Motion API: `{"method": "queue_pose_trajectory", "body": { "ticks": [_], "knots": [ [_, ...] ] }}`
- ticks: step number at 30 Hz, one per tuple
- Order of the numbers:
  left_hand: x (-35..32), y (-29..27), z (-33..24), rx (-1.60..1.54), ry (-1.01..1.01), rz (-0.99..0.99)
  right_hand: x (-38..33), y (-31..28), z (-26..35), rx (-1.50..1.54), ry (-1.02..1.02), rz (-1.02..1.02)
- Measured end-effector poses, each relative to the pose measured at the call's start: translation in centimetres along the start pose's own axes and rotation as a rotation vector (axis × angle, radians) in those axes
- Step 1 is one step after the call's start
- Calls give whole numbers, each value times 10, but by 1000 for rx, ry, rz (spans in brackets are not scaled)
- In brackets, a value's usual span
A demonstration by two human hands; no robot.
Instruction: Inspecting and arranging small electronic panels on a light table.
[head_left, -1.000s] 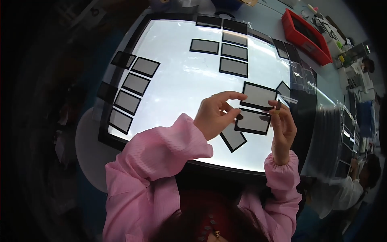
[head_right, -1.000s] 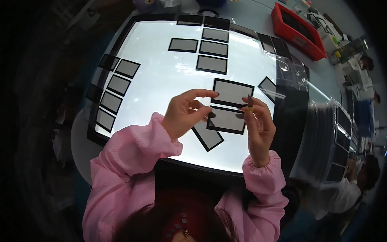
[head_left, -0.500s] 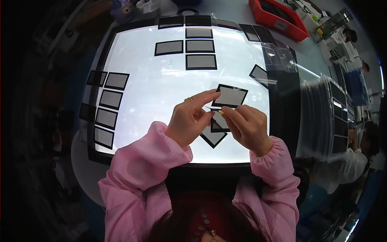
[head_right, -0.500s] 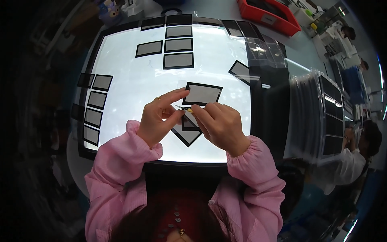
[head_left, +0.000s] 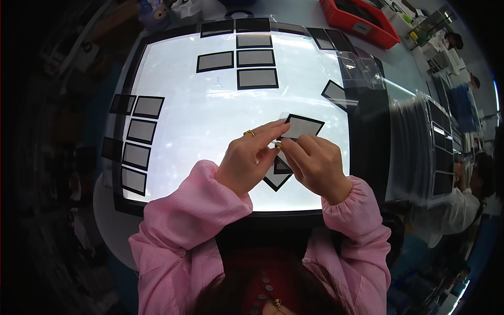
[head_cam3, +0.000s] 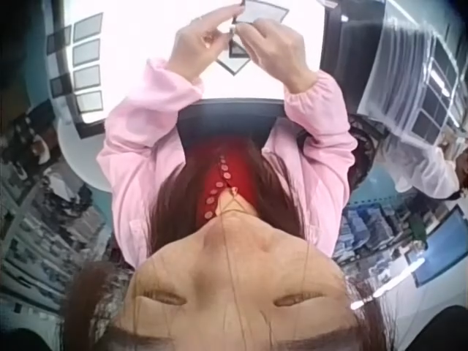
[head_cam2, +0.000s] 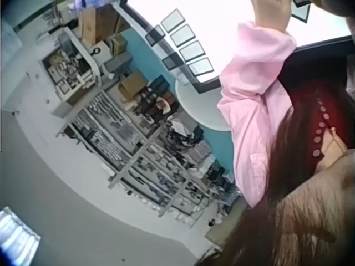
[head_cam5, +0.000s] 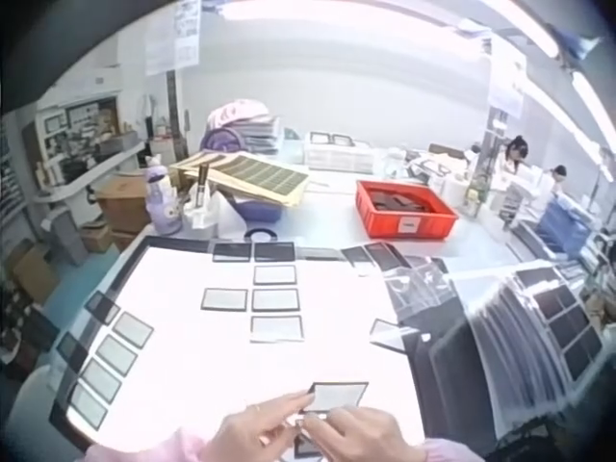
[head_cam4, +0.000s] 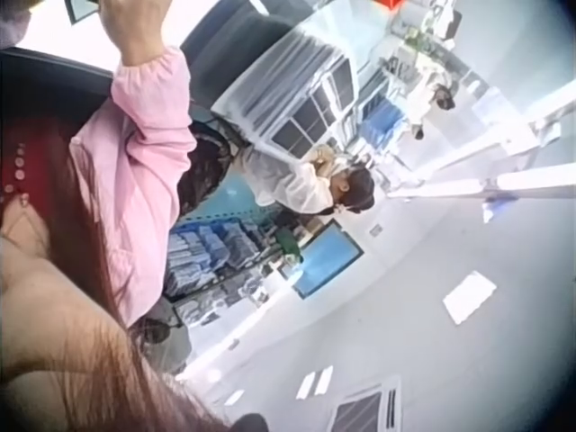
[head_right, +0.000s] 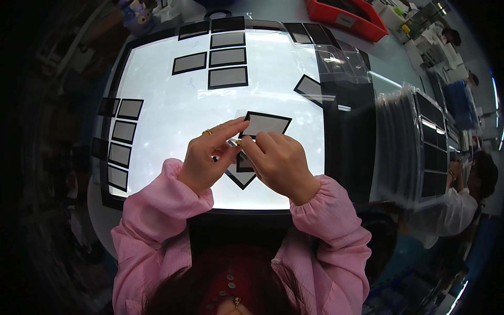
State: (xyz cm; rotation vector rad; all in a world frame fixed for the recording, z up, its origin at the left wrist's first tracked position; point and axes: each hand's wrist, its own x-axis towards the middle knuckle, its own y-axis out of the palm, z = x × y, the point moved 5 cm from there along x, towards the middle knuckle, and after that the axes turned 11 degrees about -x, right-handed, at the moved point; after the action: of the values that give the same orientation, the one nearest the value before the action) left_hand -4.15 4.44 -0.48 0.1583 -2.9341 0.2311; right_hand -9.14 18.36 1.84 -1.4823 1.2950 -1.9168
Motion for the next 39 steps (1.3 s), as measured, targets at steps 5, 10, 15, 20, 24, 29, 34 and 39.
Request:
{"method": "queue_pose_trajectory", "body": {
  "ticks": [5,10,15,20,24,29,34,39],
  "knots": [
    [4,-8,-7,2,58,-21,-4,-3,-12,-79,30,40],
    [3,-26,-14,11,75,-39,-20,-16,-41,-204,133,110],
    [5,-48,-19,3,110,-87,-46,-23,-66,-336,328,154],
    [5,-72,-18,8,217,-172,-43,-14,-7,-18,256,217],
    [3,-89,-6,-50,191,-235,-42,11,39,91,61,462],
    [-4,-100,4,-207,149,-240,-49,0,-3,-181,175,480],
    [-4,-69,1,-330,126,-53,-48,-21,-37,197,381,269],
    [-11,-42,6,-360,82,43,-9,23,-27,1204,819,192]
  ]
}}
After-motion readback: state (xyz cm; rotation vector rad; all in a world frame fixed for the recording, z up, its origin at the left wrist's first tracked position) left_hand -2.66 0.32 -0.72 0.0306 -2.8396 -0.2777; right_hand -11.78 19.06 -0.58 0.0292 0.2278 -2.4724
